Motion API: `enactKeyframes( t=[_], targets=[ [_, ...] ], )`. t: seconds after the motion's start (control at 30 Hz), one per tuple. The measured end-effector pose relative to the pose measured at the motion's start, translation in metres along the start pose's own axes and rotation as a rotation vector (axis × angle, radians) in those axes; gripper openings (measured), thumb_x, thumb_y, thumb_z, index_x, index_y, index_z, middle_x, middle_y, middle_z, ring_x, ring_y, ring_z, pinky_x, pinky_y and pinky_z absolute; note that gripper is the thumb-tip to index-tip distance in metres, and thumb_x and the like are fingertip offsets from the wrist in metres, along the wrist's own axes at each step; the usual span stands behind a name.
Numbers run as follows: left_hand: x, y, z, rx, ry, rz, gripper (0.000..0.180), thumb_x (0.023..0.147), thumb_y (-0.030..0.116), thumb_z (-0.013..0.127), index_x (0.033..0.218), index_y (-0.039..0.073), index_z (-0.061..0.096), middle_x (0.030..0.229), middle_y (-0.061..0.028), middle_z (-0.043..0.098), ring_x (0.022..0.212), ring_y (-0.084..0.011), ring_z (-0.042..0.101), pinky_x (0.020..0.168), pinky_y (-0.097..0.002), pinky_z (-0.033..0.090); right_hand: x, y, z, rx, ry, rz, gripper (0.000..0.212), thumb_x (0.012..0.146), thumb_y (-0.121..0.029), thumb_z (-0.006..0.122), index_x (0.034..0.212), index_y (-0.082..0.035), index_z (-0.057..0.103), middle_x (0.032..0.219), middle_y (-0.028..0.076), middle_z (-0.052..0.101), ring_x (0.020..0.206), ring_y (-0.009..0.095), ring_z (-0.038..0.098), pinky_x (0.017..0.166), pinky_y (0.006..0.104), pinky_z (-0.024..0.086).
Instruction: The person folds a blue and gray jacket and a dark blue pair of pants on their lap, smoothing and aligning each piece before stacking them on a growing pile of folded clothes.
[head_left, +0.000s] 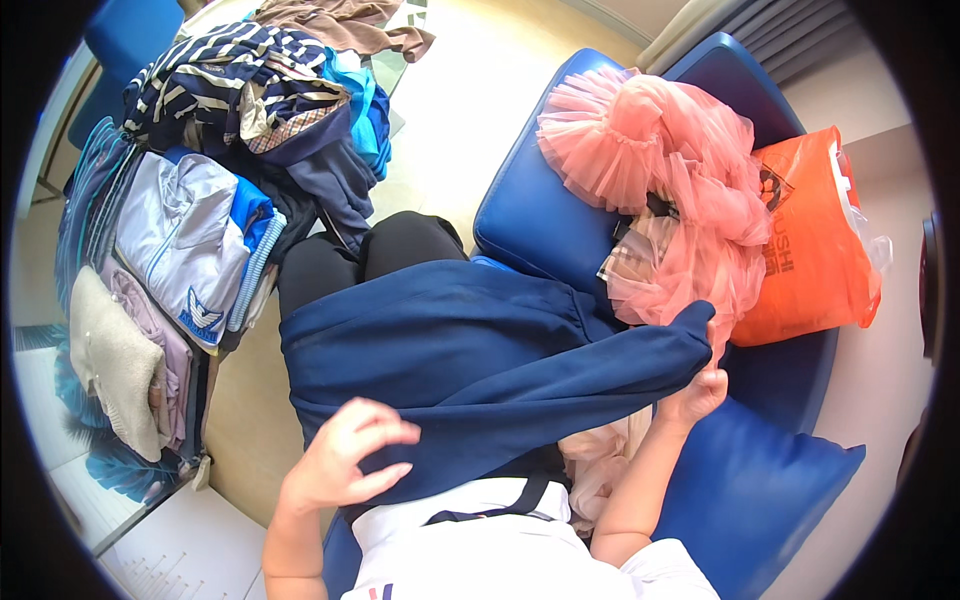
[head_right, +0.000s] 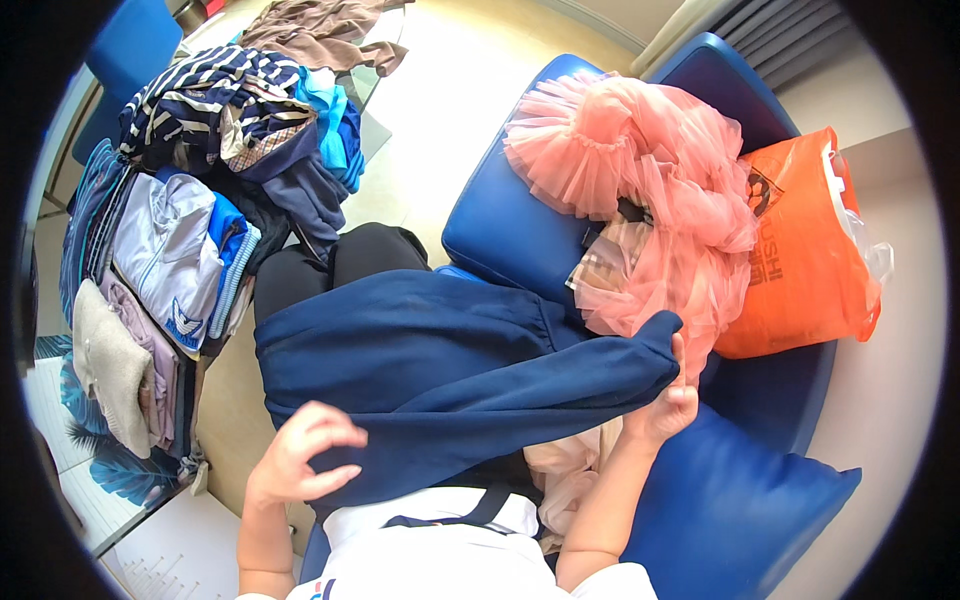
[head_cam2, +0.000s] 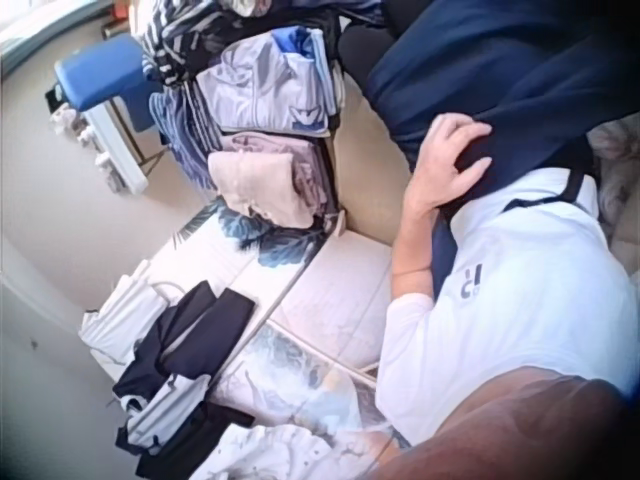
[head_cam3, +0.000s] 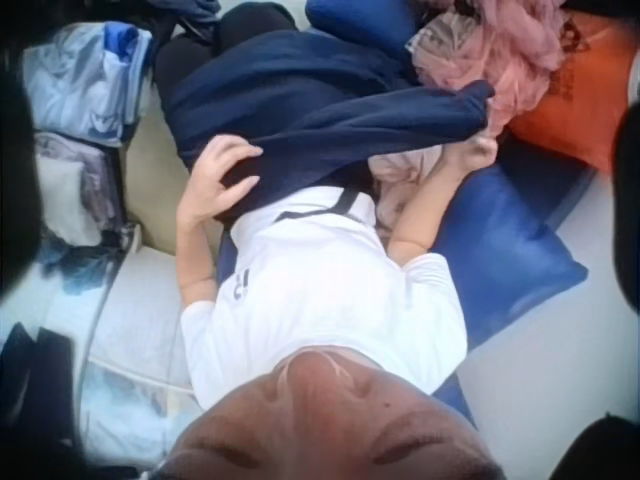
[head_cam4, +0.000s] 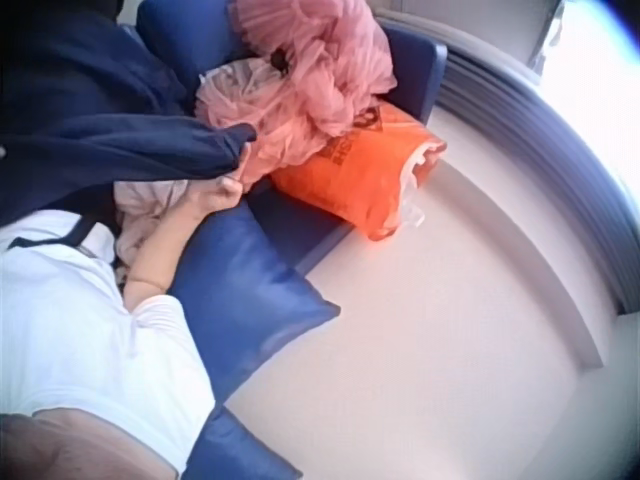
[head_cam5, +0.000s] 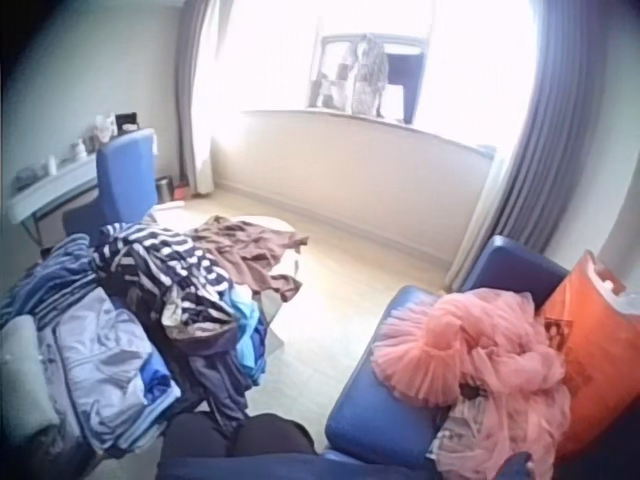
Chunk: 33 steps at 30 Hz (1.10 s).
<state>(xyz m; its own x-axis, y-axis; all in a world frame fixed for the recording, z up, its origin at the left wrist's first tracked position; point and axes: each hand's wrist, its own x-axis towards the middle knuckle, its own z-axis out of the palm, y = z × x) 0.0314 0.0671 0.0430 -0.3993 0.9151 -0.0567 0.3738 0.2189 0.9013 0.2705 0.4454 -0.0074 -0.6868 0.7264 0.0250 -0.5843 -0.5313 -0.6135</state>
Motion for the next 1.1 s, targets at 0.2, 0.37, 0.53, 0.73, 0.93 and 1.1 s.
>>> enactKeyframes(
  t=[0.2, 0.37, 0.53, 0.73, 0.93, 1.1],
  targets=[
    [0.014, -0.014, 0.007, 0.257, -0.165, -0.049, 0.029, 0.074, 0.016, 0.077, 0.098, 0.002, 0.068, 0.087, -0.0128, 0.065, 0.084, -0.0307, 0.063, 0.075, -0.0402, 0.05, -0.017, -0.027, 0.033, -1.3, 0.176, -0.165, 0.065, 0.068, 0.019, 0.045, 0.131, 0.007, 0.055, 0.123, 0.013, 0.062, 0.112, 0.017, 0.06, 0.102, 0.027, 0.043],
    [-0.016, -0.011, -0.04, -0.248, -0.494, -0.009, 0.017, 0.084, 0.015, 0.073, 0.092, -0.001, 0.07, 0.08, -0.0147, 0.068, 0.071, -0.0311, 0.067, 0.063, -0.0355, 0.053, -0.024, -0.075, 0.051, -1.596, -0.247, -0.331, 0.015, 0.075, 0.0, 0.074, 0.086, 0.003, 0.065, 0.104, 0.012, 0.062, 0.105, 0.022, 0.06, 0.103, 0.0414, 0.043],
    [-0.006, -0.02, -0.083, -0.23, -0.329, -0.092, 0.009, 0.084, 0.006, 0.069, 0.084, -0.003, 0.068, 0.071, -0.0147, 0.064, 0.061, -0.0283, 0.062, 0.058, -0.0348, 0.049, -0.001, -0.037, 0.082, -0.864, 0.071, -0.036, 0.011, 0.084, -0.008, 0.059, 0.088, 0.002, 0.057, 0.097, 0.014, 0.061, 0.085, 0.023, 0.064, 0.082, 0.0333, 0.051],
    [0.053, -0.057, -0.037, 0.505, 0.373, -0.294, 0.016, 0.085, 0.012, 0.066, 0.097, 0.001, 0.064, 0.09, -0.0147, 0.064, 0.085, -0.0337, 0.064, 0.076, -0.0394, 0.05, 0.063, 0.086, -0.041, -1.092, 0.136, 0.176, 0.028, 0.093, -0.021, 0.068, 0.114, -0.004, 0.062, 0.09, -0.001, 0.058, 0.078, 0.007, 0.054, 0.07, 0.0218, 0.048],
    [0.074, -0.047, -0.017, 0.448, 0.461, -0.233, 0.03, 0.08, 0.009, 0.071, 0.108, 0.001, 0.062, 0.1, -0.0139, 0.06, 0.096, -0.0326, 0.061, 0.085, -0.0389, 0.049, 0.049, 0.078, -0.006, -1.066, 0.304, 0.585, 0.045, 0.091, -0.038, 0.068, 0.118, -0.003, 0.063, 0.096, 0.006, 0.063, 0.074, 0.013, 0.061, 0.063, 0.0275, 0.055],
    [0.113, -0.044, 0.01, 0.394, 0.382, -0.134, 0.037, 0.078, 0.01, 0.072, 0.113, 0.002, 0.062, 0.104, -0.0144, 0.058, 0.102, -0.0328, 0.056, 0.09, -0.0401, 0.047, 0.037, 0.078, -0.003, -1.167, 0.247, 0.568, 0.041, 0.09, -0.041, 0.07, 0.102, -0.002, 0.068, 0.084, 0.001, 0.063, 0.073, 0.009, 0.059, 0.07, 0.0231, 0.048]
  ],
)
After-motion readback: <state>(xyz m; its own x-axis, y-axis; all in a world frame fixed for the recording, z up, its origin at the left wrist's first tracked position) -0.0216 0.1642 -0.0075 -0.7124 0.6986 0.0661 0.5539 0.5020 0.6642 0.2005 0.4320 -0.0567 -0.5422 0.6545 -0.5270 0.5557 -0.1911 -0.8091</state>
